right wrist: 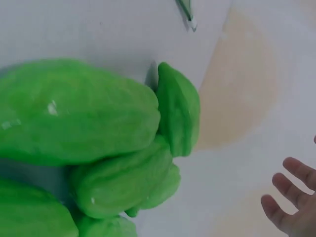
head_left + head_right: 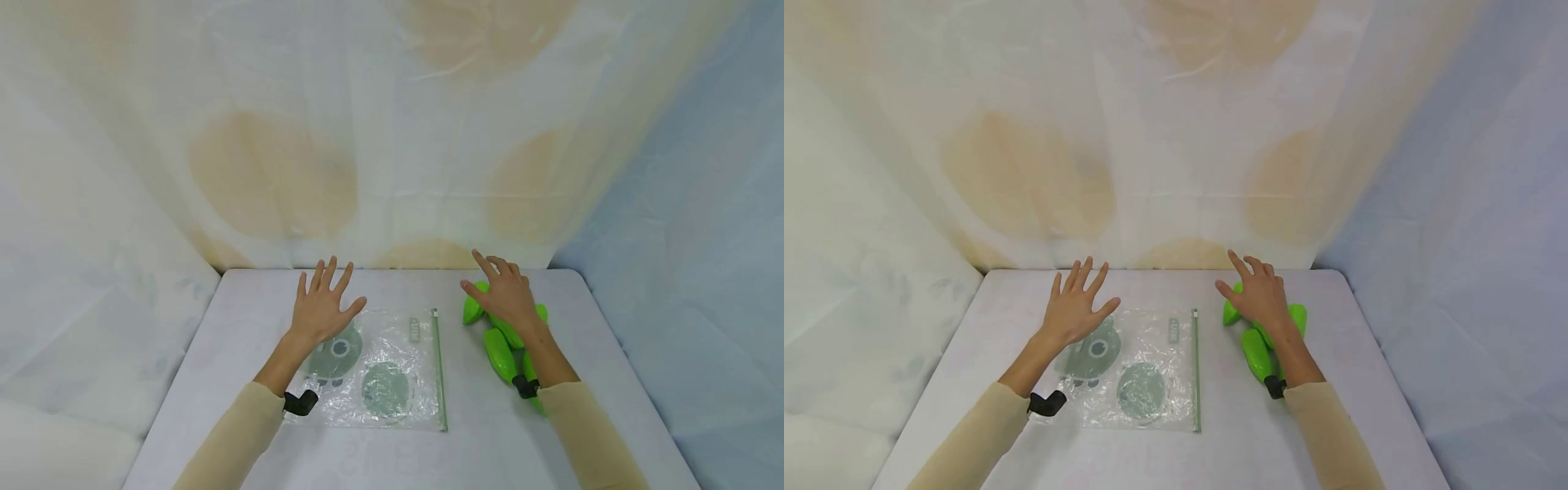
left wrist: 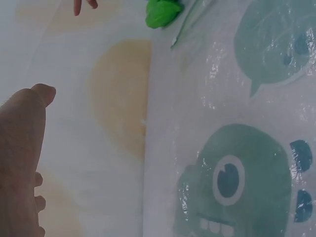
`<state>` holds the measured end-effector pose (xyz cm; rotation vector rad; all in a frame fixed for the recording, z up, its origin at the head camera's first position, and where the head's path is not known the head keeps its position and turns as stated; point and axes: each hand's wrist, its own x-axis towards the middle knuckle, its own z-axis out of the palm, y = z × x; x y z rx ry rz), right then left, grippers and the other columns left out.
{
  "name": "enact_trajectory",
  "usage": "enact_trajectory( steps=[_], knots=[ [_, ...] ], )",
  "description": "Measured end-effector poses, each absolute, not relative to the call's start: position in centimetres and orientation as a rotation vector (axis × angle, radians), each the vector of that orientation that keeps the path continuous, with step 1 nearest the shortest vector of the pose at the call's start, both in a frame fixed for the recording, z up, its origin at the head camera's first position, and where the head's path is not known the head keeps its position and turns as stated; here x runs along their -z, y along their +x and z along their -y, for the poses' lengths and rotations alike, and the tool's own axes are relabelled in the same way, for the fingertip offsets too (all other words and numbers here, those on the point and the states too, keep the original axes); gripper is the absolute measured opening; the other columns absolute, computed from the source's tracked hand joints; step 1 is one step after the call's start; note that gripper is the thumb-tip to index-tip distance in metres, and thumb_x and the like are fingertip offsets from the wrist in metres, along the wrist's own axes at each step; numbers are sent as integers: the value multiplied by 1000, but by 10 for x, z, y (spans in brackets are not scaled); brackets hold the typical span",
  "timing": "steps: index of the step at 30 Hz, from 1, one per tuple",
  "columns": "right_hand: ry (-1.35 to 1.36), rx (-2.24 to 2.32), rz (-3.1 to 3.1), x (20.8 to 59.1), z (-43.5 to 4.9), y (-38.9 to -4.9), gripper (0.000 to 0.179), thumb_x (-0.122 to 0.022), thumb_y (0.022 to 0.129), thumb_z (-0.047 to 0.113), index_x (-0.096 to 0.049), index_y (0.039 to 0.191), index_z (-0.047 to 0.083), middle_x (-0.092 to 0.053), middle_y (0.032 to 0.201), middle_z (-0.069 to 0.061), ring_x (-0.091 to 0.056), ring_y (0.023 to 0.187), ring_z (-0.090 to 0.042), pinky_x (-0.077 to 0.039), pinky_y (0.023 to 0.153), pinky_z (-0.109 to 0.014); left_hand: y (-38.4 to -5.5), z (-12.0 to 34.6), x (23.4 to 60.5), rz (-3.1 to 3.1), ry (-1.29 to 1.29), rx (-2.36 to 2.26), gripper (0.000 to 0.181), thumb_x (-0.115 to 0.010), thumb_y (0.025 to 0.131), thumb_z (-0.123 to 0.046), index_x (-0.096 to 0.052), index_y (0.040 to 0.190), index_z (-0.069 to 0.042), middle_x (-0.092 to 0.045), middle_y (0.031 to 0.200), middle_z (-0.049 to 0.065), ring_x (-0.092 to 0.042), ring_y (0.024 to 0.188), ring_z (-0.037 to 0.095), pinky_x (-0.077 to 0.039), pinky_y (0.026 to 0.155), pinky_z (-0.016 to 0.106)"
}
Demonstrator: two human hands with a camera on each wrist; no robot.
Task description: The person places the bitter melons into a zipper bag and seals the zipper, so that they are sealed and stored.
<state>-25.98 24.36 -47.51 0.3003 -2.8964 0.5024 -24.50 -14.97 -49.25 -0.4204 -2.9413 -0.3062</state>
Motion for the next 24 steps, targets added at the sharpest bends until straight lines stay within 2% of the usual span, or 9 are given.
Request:
enact_trajectory(
  steps=[8,11,14,18,24],
  knots=[
    [369,-651,2971,492,-235,-244,77,-57,95,59,-31,160,26,-45,144,-24,-49,127,-43,-47,93,-63,-228,135,510,2959,-446,400,84,-29,93,-79,-15,162,-33,-7,169,5,0,155,30,-5,118,65],
    [377,-697,2980,500,-231,-238,76,-59,95,57,-34,159,25,-49,139,-23,-57,116,-39,-49,91,-57,-221,131,516,2953,-454,438,85,-32,93,-78,-19,162,-31,-11,169,7,-5,155,31,-9,117,67],
    [366,-750,2988,509,-227,-230,74,-61,94,55,-36,157,26,-51,135,-23,-63,100,-33,-53,83,-52,-213,128,521,2953,-477,471,86,-35,93,-78,-21,162,-29,-15,168,9,-10,154,34,-13,116,69],
    [373,-848,2985,520,-220,-220,71,-64,94,52,-39,156,25,-55,130,-23,-64,92,-29,-54,75,-46,-203,122,531,2957,-491,489,86,-37,92,-79,-21,162,-31,-18,167,9,-15,153,35,-16,115,69],
    [415,-980,2965,536,-210,-208,68,-66,95,46,-44,153,20,-61,120,-20,-61,88,-22,-52,71,-37,-192,110,547,2907,-535,536,85,-41,92,-77,-25,161,-30,-24,166,8,-24,151,36,-23,112,69]
  ],
)
